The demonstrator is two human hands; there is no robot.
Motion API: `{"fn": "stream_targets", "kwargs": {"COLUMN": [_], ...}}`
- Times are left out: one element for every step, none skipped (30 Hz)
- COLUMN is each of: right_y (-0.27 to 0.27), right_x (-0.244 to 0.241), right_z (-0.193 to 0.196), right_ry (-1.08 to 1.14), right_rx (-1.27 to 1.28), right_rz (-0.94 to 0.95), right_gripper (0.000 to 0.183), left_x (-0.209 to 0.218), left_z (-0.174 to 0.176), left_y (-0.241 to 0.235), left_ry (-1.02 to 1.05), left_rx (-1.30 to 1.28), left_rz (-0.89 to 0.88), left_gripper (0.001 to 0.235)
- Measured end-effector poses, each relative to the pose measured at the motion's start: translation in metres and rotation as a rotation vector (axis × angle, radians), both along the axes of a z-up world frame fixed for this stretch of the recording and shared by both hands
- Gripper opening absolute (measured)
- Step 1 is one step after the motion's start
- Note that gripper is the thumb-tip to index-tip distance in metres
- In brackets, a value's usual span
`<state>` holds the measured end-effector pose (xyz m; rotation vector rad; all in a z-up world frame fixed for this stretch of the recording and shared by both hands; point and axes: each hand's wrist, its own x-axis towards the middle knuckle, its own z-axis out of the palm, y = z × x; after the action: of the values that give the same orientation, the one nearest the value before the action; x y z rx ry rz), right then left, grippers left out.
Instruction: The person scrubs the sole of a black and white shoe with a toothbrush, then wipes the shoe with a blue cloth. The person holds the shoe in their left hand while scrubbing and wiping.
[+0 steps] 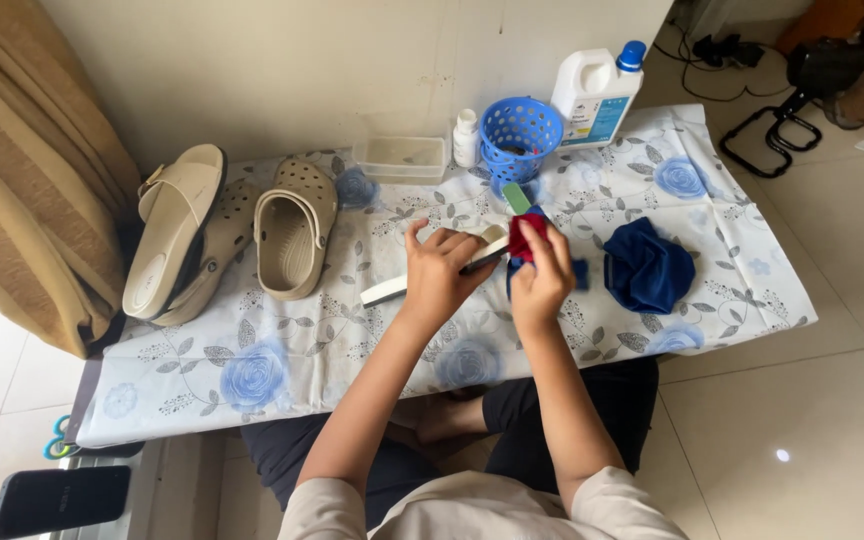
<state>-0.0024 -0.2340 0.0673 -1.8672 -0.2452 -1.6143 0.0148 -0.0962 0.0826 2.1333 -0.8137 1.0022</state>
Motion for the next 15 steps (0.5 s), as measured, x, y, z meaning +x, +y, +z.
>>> {"fn": "stream_targets", "kwargs": {"right_y": [0.004, 0.008, 0.013, 0.019, 0.025, 0.03, 0.041, 0.053, 0.065, 0.06, 0.055, 0.049, 0.039, 0.031, 0.022], "right_x": [0.001, -0.004, -0.008, -0.014, -0.019, -0.031, -0.038, -0.045, -0.053, -0.052, -0.051, -0.049, -0.039, -0.033, -0.027], "right_z": [0.011, 0.019, 0.026, 0.03, 0.034, 0.035, 0.044, 0.053, 0.062, 0.061, 0.06, 0.06, 0.055, 0.047, 0.039], "right_ry": [-0.006, -0.008, -0.011, -0.02, -0.053, -0.071, -0.065, -0.112, -0.158, -0.164, -0.212, -0.266, -0.277, -0.203, -0.128], "right_rx": [-0.005, 0.074, 0.154, 0.154, 0.112, 0.067, 0.064, -0.073, -0.21, -0.208, -0.2, -0.198, -0.202, -0.077, 0.047], "right_rz": [0.012, 0.09, 0.168, 0.169, 0.11, 0.048, 0.047, 0.037, 0.027, 0.021, -0.01, -0.03, -0.027, -0.05, -0.073], "right_gripper": [0.039, 0.036, 0.034, 0.034, 0.036, 0.039, 0.039, 0.034, 0.032, 0.032, 0.029, 0.027, 0.027, 0.029, 0.031], "left_x": [-0.002, -0.008, -0.014, -0.013, -0.012, -0.017, -0.013, -0.01, -0.006, -0.015, -0.023, -0.031, -0.031, -0.036, -0.04], "left_z": [0.008, 0.014, 0.02, 0.022, 0.024, 0.022, 0.015, 0.008, 0.001, 0.01, 0.019, 0.029, 0.031, 0.029, 0.027], "left_y": [0.003, 0.007, 0.011, 0.013, 0.015, 0.015, 0.014, 0.013, 0.011, 0.011, 0.011, 0.01, 0.01, 0.011, 0.012], "left_ry": [-0.006, -0.011, -0.016, -0.025, -0.03, -0.021, -0.016, -0.042, -0.068, -0.074, -0.085, -0.101, -0.112, -0.115, -0.117], "left_rx": [-0.005, -0.05, -0.095, -0.094, -0.104, -0.118, -0.121, -0.124, -0.127, -0.125, -0.127, -0.136, -0.14, -0.169, -0.197], "left_rz": [0.012, -0.018, -0.046, -0.047, -0.061, -0.075, -0.076, -0.078, -0.081, -0.088, -0.109, -0.121, -0.119, -0.14, -0.162], "left_gripper": [0.024, 0.022, 0.02, 0.02, 0.02, 0.02, 0.02, 0.02, 0.02, 0.02, 0.022, 0.025, 0.025, 0.019, 0.013]}}
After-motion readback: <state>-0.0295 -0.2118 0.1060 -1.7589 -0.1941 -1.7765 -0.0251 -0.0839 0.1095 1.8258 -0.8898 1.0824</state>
